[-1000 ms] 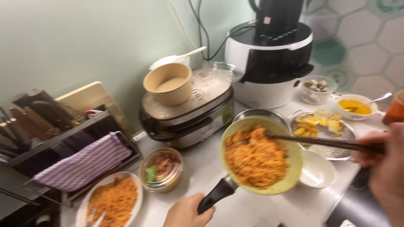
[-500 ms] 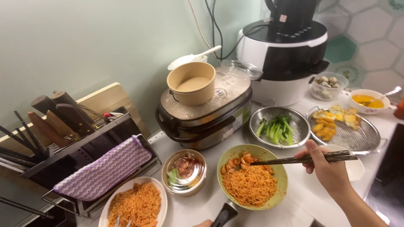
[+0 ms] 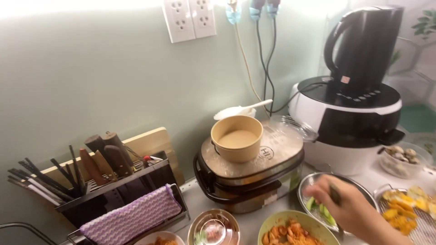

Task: Preparing and stir-frying noodles with various sauces and ingredients in a kitchen setting.

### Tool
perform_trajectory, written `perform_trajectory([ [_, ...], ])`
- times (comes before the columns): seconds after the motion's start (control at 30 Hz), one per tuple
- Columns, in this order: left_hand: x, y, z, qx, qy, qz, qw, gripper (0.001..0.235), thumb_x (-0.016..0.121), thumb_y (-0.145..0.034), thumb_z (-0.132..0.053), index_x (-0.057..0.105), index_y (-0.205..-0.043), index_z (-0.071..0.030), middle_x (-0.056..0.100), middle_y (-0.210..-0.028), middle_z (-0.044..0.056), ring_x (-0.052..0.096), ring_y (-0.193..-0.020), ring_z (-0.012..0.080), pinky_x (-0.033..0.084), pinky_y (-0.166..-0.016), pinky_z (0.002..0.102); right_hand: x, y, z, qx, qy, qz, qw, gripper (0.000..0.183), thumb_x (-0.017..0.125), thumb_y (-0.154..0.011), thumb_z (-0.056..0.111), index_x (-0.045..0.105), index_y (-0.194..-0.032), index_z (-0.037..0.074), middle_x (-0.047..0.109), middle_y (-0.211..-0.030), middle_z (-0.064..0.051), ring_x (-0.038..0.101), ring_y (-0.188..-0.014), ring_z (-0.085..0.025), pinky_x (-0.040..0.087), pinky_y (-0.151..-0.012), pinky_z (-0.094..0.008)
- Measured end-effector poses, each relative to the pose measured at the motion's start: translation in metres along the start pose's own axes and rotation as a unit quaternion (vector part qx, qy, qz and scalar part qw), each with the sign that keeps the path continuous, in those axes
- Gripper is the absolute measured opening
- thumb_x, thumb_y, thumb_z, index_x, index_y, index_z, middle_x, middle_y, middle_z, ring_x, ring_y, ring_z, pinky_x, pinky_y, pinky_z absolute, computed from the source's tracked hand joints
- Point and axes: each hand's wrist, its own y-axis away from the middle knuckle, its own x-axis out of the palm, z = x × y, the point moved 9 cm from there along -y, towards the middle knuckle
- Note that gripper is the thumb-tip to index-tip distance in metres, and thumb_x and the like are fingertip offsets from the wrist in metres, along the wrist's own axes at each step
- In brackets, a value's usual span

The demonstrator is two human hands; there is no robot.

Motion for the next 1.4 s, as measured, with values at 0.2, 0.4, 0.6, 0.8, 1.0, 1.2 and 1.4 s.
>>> perform_trajectory([
  [0.2,-0.076,-0.121,-0.053,-0.015,-0.023,-0.092,0.995,0.075,0.078,-0.082,-0.046,0.043,-0.135,-0.007,0.048,-0.133,0.015,0.049,-0.125,0.0326,0.043,-0.102,0.043,0.033,-0.079,0.161,-0.294,0.153,-0.045,0.942,0.026,0.072,-0.084,0.029,0.078,-0.109,0.021,0.076,-0.100,-0.004,0.071,-0.082,-0.026,0.056,-0.069,-0.039],
  [0.4,-0.049,-0.173,-0.048,-0.088,0.004,-0.187,0.978,0.127,0.086,-0.067,-0.061,0.012,-0.154,-0.004,0.024,-0.156,0.018,0.023,-0.145,0.0378,0.024,-0.115,0.053,0.101,-0.145,0.167,-0.231,0.353,0.120,0.899,0.029,0.071,-0.084,0.034,0.076,-0.111,0.026,0.074,-0.096,-0.010,0.069,-0.093,-0.032,0.055,-0.082,-0.047],
  [0.6,-0.047,-0.182,-0.044,-0.076,0.011,-0.221,0.972,0.129,0.082,-0.067,-0.064,0.010,-0.158,-0.008,0.023,-0.157,0.016,0.016,-0.149,0.0350,0.010,-0.118,0.057,0.112,-0.148,0.177,-0.234,0.412,0.173,0.863,0.022,0.073,-0.078,0.028,0.074,-0.096,0.016,0.074,-0.091,-0.011,0.070,-0.095,-0.032,0.055,-0.085,-0.046],
  [0.8,-0.044,-0.185,-0.037,-0.075,-0.017,-0.208,0.975,0.128,0.082,-0.066,-0.067,0.012,-0.156,-0.010,0.024,-0.157,0.014,0.017,-0.149,0.0342,0.007,-0.116,0.063,0.105,-0.157,0.179,-0.252,0.372,0.104,0.887,0.017,0.073,-0.081,0.027,0.076,-0.093,0.014,0.073,-0.087,-0.014,0.069,-0.088,-0.035,0.055,-0.080,-0.049],
  [1.0,-0.063,-0.183,-0.036,-0.065,-0.022,-0.204,0.977,0.136,0.087,-0.061,-0.069,0.009,-0.153,-0.005,0.021,-0.158,0.018,0.017,-0.148,0.0384,0.007,-0.113,0.063,0.064,-0.105,0.223,-0.371,0.261,-0.076,0.888,0.017,0.071,-0.082,0.012,0.075,-0.099,0.013,0.075,-0.089,-0.011,0.073,-0.079,-0.032,0.058,-0.070,-0.044],
  [1.2,-0.085,-0.107,0.059,-0.096,0.442,-0.076,0.889,0.078,0.048,-0.092,-0.072,0.054,-0.139,-0.010,0.063,-0.128,0.013,0.064,-0.114,0.0288,0.052,-0.095,0.052,0.095,0.000,0.219,-0.430,0.231,-0.011,0.873,0.031,0.075,-0.070,0.006,0.074,-0.100,0.015,0.076,-0.099,-0.001,0.073,-0.069,-0.024,0.058,-0.058,-0.037],
  [1.4,-0.095,0.055,0.078,-0.288,0.510,0.097,0.805,0.072,0.041,-0.087,-0.060,0.046,-0.147,-0.021,0.067,-0.127,0.007,0.067,-0.111,0.0255,0.061,-0.075,0.044,0.191,0.092,0.152,-0.396,0.212,0.154,0.880,0.039,0.079,-0.067,0.007,0.074,-0.102,0.022,0.072,-0.110,0.003,0.070,-0.058,-0.027,0.055,-0.047,-0.040],
])
